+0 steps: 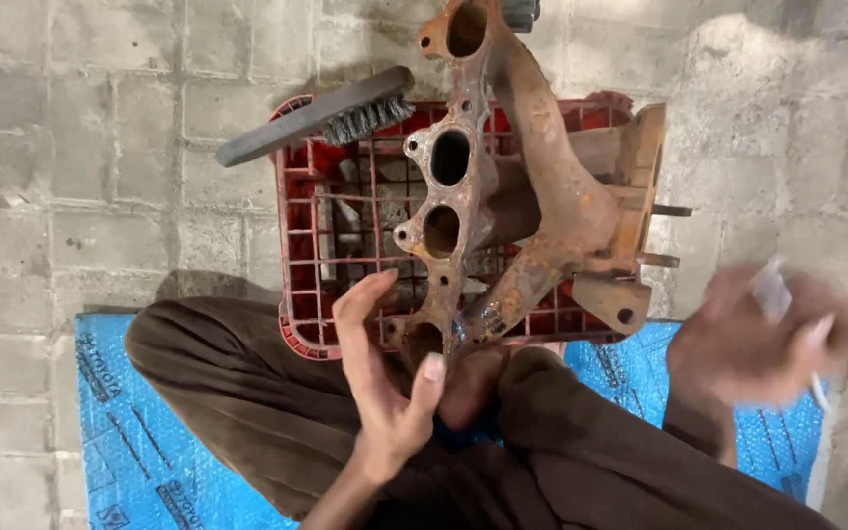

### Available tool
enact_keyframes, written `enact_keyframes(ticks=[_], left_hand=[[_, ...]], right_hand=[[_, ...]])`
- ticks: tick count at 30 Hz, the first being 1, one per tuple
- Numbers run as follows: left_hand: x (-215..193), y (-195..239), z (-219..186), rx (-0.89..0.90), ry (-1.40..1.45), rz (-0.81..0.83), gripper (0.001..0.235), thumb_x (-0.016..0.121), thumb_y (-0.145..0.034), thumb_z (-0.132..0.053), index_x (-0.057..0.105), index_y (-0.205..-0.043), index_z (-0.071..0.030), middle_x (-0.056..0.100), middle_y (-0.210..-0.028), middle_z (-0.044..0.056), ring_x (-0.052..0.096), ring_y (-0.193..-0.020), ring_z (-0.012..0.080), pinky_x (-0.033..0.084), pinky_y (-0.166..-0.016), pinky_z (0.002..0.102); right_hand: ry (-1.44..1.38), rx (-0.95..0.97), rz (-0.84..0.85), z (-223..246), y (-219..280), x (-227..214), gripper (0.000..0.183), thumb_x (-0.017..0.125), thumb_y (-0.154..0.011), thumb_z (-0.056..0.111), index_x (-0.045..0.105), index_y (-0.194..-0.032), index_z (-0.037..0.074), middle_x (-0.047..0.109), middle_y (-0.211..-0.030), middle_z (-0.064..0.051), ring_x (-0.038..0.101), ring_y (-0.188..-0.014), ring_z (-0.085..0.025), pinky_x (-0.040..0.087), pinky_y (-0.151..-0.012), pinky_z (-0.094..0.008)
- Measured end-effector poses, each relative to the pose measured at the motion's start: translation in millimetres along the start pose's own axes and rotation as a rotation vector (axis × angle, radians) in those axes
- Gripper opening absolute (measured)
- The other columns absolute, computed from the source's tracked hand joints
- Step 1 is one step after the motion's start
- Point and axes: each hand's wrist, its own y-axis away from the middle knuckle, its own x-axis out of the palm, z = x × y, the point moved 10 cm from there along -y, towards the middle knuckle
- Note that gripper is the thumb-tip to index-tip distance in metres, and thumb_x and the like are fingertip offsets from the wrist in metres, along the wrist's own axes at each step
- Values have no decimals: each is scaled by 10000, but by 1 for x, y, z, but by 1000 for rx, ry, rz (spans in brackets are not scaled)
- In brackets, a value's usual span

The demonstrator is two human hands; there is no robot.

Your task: The person scrubs a rusty metal exhaust manifold with a wire brush, focusing on the bolt holes and crevices. They rotate the part to access different areas and continue scrubbing the interior and exterior surfaces.

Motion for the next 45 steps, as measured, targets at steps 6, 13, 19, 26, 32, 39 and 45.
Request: enact_keyframes(ticks=[6,13,19,26,32,39,45], left_hand=[[20,-4,25,-204,267,-80,586,546,-1030,-342,411,-1514,-40,473,-1573,148,575,-1395,311,509,-1128,408],[26,-13,25,-101,262,-91,492,555,-1048,-207,481,-1495,-17,536,-1483,146,649,-1243,235,565,-1067,330],[32,-18,39,-114,321,-103,577,610,-1009,-262,478,-1509,-4,528,-1561,130,642,-1259,215,569,-1023,313],[27,-25,24,-62,463,-111,592,528,-1071,-385,468,-1501,17,510,-1558,184,574,-1409,333,537,-1166,428],[22,-32,-1,129,194,200,730,412,-1086,-618,315,-1610,-119,345,-1665,154,313,-1583,380,338,-1265,614],[25,-27,-7,255,65,535,961,668,-920,-627,238,-1652,-178,-182,-1713,209,604,-1106,307,540,-1039,465],[35,-27,1,408,13,521,623,736,-1028,-300,445,-1559,-151,261,-1707,166,407,-1585,418,503,-1236,562]], right_hand=[[531,368,372,-46,-2,153,488,295,-1142,439,511,-1377,71,572,-1444,-215,615,-1328,-372,549,-1132,-464],[298,374,406,-34,-11,198,492,453,-1130,490,510,-1352,55,594,-1400,-226,626,-1299,-330,537,-1129,-403],[351,224,562,-24,-23,223,517,441,-1162,467,463,-1345,-16,567,-1343,-269,595,-1297,-406,525,-1136,-490],[478,124,566,-17,-25,219,451,477,-1165,402,527,-1366,2,590,-1344,-213,609,-1279,-351,512,-1096,-465],[565,-96,469,36,-23,228,374,472,-1209,198,497,-1444,-92,579,-1407,-309,599,-1344,-441,513,-1154,-544],[294,-887,30,71,42,40,448,595,-1098,74,591,-658,-13,582,-538,-134,523,-366,-191,404,-280,-344],[466,-403,1156,76,109,148,266,713,-907,233,692,-1141,109,731,-1098,-113,782,-964,-307,649,-869,-430]])
